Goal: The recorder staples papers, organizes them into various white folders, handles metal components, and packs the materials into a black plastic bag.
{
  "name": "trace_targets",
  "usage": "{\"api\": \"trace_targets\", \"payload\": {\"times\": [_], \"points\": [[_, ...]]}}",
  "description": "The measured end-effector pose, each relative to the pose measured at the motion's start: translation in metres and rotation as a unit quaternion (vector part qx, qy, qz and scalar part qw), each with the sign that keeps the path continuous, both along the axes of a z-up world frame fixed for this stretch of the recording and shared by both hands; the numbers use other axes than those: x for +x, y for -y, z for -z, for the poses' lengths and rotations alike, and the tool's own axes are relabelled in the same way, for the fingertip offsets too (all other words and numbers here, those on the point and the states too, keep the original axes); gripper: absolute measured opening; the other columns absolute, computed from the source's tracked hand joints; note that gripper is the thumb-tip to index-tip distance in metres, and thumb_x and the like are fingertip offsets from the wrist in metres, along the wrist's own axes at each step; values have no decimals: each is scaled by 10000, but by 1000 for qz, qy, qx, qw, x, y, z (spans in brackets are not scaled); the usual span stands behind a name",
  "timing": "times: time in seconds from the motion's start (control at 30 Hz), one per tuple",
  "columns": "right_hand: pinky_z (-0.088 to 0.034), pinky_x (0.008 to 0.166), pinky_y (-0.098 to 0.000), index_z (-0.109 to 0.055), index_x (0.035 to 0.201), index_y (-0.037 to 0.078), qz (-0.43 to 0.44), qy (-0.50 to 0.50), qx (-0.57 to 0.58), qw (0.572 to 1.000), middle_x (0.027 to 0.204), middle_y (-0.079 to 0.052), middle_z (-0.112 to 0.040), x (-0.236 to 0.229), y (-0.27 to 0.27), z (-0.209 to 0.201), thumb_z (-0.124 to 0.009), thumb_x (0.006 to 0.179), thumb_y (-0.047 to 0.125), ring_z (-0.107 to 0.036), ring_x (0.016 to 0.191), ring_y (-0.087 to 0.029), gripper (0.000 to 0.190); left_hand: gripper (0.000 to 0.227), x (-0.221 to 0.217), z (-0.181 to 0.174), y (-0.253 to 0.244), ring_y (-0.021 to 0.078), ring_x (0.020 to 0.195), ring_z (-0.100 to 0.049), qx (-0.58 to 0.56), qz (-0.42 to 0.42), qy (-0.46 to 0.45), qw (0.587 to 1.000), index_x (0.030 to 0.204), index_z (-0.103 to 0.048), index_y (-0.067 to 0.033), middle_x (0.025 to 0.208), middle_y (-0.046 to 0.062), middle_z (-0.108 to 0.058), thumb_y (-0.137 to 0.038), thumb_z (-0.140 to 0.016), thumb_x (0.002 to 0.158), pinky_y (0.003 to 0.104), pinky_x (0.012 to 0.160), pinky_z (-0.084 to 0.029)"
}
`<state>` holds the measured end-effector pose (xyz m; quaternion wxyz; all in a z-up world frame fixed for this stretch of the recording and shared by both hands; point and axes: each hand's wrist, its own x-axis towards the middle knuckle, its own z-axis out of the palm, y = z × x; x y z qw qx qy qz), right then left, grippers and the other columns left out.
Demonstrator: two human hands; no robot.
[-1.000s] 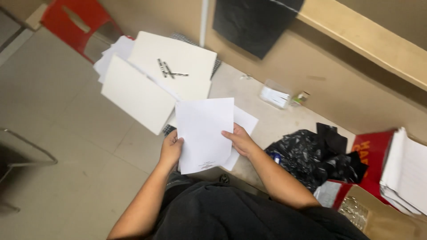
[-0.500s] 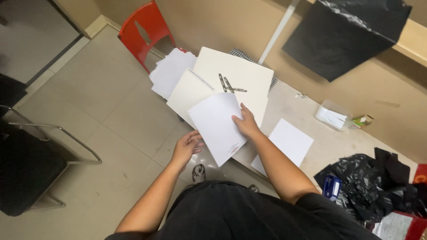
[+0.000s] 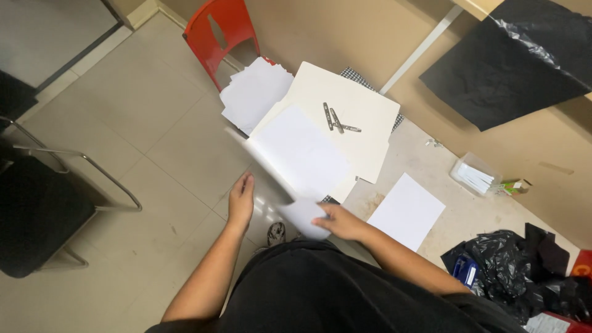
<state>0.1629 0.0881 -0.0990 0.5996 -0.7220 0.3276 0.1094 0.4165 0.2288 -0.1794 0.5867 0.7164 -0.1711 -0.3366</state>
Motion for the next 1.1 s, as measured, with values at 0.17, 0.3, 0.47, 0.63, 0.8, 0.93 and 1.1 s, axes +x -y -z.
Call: {"api": "trace_targets", "payload": {"times": [0.17, 0.3, 0.47, 0.63, 0.8, 0.93, 1.1], "points": [[-556, 993, -385, -679, 1255, 40, -116, 18, 48, 992, 1202, -105, -765, -1, 51, -10, -666, 972, 262, -712, 1085, -207, 360, 435, -3, -26, 17, 253, 1081, -660, 33, -36, -95, 994, 1390, -540, -15, 1228, 155, -682, -202, -584, 1000, 376, 944, -514], [-577, 950, -371, -650, 1258, 5, 113, 67, 132, 982, 1159, -116, -757, 13, 107, -37, -660, 936, 145, -711, 1061, -215, 352, 512, -3, -26, 25, 259, 982, -618, 97, -40, -130, 986, 1446, -505, -101, 1164, 137, -621, -58, -519, 936, 384, 756, -535], [-571, 937, -363, -535, 1364, -7, 203, 114, -23, 972, 1205, -164, -712, 34, 176, 19, -593, 937, 36, -700, 1070, -243, 433, 499, -17, -38, 31, 210, 1004, -654, 65, -52, -146, 986, 1467, -453, -111, 1246, 97, -614, -79, -482, 970, 346, 696, -583], [-541, 969, -359, -479, 1459, 34, 150, 33, -98, 983, 1254, -176, -685, 69, 183, 54, -578, 937, 21, -681, 1103, -264, 531, 571, -32, -56, 39, 187, 1014, -661, 44, -62, -128, 989, 1541, -339, -117, 1363, 73, -560, -69, -459, 985, 335, 696, -598], [-477, 1045, -399, -515, 1438, 27, 21, 19, -175, 984, 1306, -233, -648, 112, 183, 87, -614, 929, 69, -641, 1196, -348, 520, 678, -43, -51, 47, 161, 958, -661, 44, -76, -98, 991, 1573, -291, -104, 1422, 92, -532, 17, -524, 948, 308, 692, -608], [-471, 1053, -412, -530, 1425, 41, -4, 7, -219, 976, 1289, -255, -654, 131, 191, 125, -625, 913, 72, -637, 1201, -376, 521, 669, -48, -36, 46, 150, 819, -626, 20, -100, -85, 991, 1554, -332, -91, 1424, 62, -546, 39, -533, 929, 298, 648, -605], [-485, 1044, -425, -547, 1414, 48, 6, -21, -254, 967, 1246, -272, -669, 138, 202, 149, -626, 900, 65, -644, 1188, -393, 521, 673, -43, -27, 40, 128, 804, -642, -2, -93, -95, 991, 1548, -371, -88, 1347, 95, -597, 52, -535, 910, 283, 614, -563]]}}
